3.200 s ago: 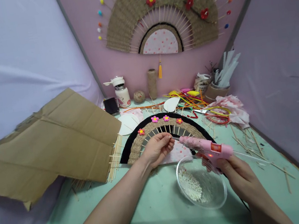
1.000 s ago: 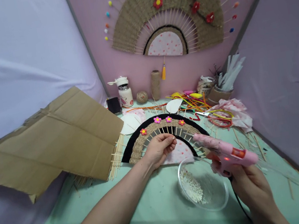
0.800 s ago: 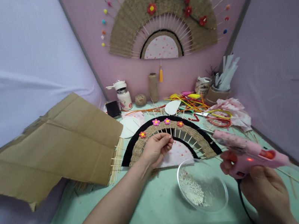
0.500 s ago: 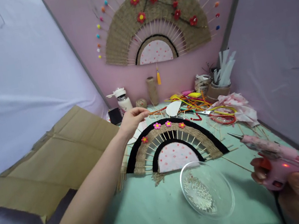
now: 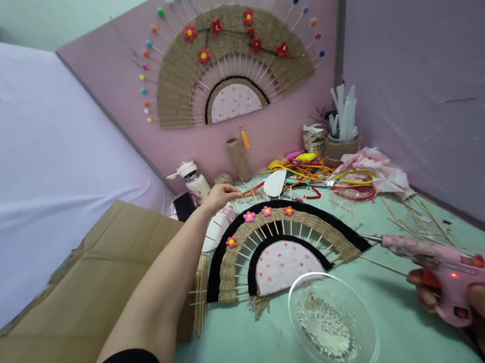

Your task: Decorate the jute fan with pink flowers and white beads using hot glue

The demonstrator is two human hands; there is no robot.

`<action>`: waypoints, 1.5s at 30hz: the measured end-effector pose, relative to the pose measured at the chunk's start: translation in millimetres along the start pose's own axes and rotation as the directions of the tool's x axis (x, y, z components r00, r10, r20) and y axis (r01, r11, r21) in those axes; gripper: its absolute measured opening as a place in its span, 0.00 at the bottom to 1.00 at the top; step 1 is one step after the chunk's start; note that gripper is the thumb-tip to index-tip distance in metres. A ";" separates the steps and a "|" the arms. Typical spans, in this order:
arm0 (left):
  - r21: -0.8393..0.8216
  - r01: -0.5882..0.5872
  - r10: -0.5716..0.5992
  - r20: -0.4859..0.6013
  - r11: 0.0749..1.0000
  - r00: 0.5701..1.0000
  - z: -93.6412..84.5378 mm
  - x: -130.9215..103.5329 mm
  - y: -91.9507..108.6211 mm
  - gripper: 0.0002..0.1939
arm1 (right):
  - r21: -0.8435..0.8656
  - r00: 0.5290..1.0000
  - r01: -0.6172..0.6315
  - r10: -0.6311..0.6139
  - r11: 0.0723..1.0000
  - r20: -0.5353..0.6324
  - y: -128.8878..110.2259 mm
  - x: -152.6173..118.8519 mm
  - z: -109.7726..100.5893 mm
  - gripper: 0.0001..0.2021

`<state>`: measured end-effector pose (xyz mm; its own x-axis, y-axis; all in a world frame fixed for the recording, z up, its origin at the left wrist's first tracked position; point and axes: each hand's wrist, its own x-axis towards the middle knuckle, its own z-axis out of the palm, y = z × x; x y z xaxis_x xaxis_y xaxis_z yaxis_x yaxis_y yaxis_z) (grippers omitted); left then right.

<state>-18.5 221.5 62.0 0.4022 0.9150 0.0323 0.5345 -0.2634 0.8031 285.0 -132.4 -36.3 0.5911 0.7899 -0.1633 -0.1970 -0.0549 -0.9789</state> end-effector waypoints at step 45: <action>0.155 -0.056 0.043 0.082 0.986 0.996 -8.7 4.3 -21.9 0.26 | -0.002 0.994 0.086 -0.086 0.996 0.068 5.1 -0.4 -2.9 0.22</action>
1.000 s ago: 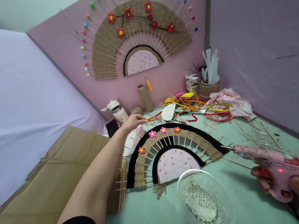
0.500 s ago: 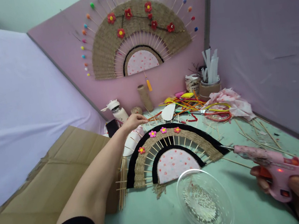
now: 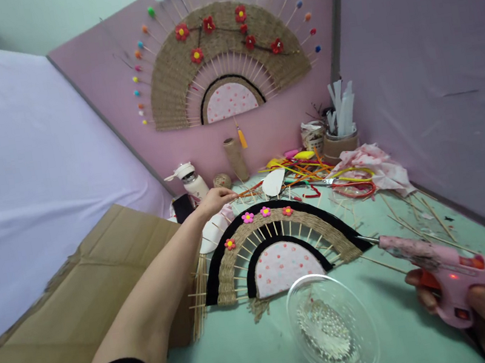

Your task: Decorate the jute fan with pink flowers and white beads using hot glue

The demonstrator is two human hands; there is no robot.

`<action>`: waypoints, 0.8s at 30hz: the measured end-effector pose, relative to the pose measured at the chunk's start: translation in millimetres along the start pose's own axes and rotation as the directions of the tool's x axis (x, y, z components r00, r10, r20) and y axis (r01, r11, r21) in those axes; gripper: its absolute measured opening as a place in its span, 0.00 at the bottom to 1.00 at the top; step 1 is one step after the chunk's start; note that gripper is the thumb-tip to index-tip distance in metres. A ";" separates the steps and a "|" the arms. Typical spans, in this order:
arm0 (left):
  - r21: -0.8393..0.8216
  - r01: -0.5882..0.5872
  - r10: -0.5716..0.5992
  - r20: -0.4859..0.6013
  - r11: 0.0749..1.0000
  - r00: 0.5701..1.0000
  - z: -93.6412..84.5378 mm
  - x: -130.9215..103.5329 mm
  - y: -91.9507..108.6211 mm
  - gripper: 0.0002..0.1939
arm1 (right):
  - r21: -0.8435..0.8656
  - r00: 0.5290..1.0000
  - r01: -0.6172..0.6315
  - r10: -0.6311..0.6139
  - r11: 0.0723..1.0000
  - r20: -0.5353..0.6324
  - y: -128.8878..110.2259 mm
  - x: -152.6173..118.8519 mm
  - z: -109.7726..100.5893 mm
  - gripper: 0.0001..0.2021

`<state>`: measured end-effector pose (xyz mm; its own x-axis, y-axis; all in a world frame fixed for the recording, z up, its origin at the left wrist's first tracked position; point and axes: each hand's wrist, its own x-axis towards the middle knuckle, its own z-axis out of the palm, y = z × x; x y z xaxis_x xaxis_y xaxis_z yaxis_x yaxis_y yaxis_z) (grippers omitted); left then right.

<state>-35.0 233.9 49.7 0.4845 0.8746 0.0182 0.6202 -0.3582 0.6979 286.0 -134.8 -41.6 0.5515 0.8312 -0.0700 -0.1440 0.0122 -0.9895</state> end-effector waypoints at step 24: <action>-0.100 -0.002 0.002 0.001 0.995 1.000 4.0 -12.0 7.4 0.23 | -0.028 1.000 -0.003 0.003 1.000 -0.008 -8.4 -2.7 5.2 0.22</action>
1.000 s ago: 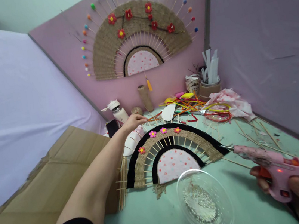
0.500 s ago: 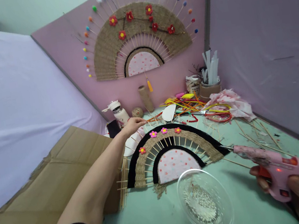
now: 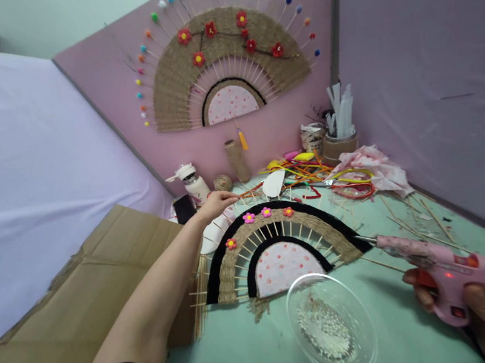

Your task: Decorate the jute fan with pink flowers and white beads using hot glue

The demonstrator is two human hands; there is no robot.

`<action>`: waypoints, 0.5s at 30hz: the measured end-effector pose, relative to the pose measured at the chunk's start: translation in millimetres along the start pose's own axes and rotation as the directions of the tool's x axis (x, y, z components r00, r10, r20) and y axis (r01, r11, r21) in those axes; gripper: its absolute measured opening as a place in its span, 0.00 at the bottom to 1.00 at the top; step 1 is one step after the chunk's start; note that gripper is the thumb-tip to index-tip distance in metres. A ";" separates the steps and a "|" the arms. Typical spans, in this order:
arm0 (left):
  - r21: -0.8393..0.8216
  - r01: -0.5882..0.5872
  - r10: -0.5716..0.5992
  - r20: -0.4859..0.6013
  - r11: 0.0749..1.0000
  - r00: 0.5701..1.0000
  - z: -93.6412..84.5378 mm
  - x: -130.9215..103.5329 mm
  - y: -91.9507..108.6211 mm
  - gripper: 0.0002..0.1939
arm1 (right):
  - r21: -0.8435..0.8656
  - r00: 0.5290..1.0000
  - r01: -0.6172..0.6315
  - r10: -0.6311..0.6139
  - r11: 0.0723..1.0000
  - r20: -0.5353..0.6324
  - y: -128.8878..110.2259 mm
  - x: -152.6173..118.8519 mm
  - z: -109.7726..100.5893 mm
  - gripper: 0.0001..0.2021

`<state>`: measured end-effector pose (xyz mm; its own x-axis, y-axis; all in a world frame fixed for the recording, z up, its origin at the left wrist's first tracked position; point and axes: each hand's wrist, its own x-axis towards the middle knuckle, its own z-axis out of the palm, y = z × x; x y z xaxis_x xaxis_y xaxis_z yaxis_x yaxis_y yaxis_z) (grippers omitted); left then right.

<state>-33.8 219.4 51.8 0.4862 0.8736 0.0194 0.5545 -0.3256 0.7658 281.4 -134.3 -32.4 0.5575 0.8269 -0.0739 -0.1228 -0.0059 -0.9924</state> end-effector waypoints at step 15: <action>-0.011 0.011 -0.011 0.004 1.000 1.000 0.3 -2.9 4.3 0.26 | 0.029 1.000 -0.005 0.005 1.000 0.001 -5.7 0.7 3.2 0.22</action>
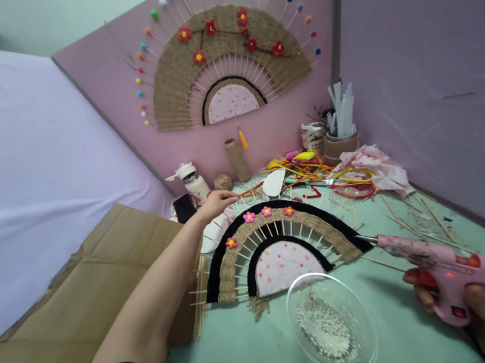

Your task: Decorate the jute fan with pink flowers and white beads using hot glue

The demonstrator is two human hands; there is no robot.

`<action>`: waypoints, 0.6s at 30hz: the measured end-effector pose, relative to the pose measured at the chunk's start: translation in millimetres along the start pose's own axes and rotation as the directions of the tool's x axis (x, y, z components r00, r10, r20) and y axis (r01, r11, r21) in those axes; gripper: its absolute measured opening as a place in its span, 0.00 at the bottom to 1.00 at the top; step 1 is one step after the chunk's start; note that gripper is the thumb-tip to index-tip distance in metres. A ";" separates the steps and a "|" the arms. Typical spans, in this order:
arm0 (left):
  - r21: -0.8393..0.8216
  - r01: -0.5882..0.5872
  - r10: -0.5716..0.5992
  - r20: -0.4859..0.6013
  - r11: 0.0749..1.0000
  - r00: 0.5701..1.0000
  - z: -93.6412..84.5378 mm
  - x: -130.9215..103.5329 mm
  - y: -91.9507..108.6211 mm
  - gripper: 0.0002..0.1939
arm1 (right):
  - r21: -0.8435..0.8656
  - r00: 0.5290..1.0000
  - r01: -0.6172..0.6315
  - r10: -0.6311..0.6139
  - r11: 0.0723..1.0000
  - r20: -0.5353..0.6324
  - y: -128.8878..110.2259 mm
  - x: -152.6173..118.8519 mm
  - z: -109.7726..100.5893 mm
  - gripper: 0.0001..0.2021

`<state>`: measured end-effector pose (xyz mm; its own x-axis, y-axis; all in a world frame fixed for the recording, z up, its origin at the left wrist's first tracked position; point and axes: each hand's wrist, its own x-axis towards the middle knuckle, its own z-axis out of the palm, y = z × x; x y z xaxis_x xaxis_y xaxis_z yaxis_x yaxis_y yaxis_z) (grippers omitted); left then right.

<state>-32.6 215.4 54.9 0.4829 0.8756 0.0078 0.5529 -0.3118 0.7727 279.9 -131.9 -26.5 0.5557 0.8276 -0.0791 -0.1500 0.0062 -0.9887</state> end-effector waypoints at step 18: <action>0.096 -0.231 0.241 -0.108 0.968 0.965 20.2 -97.6 116.3 0.12 | 0.045 0.999 0.003 -0.004 0.999 0.036 2.1 -1.9 -2.5 0.23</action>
<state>-1.7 86.2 131.2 0.5258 0.8093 0.2619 0.4893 -0.5396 0.6851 280.6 -134.9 -28.7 0.5268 0.8471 -0.0704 -0.1854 0.0337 -0.9821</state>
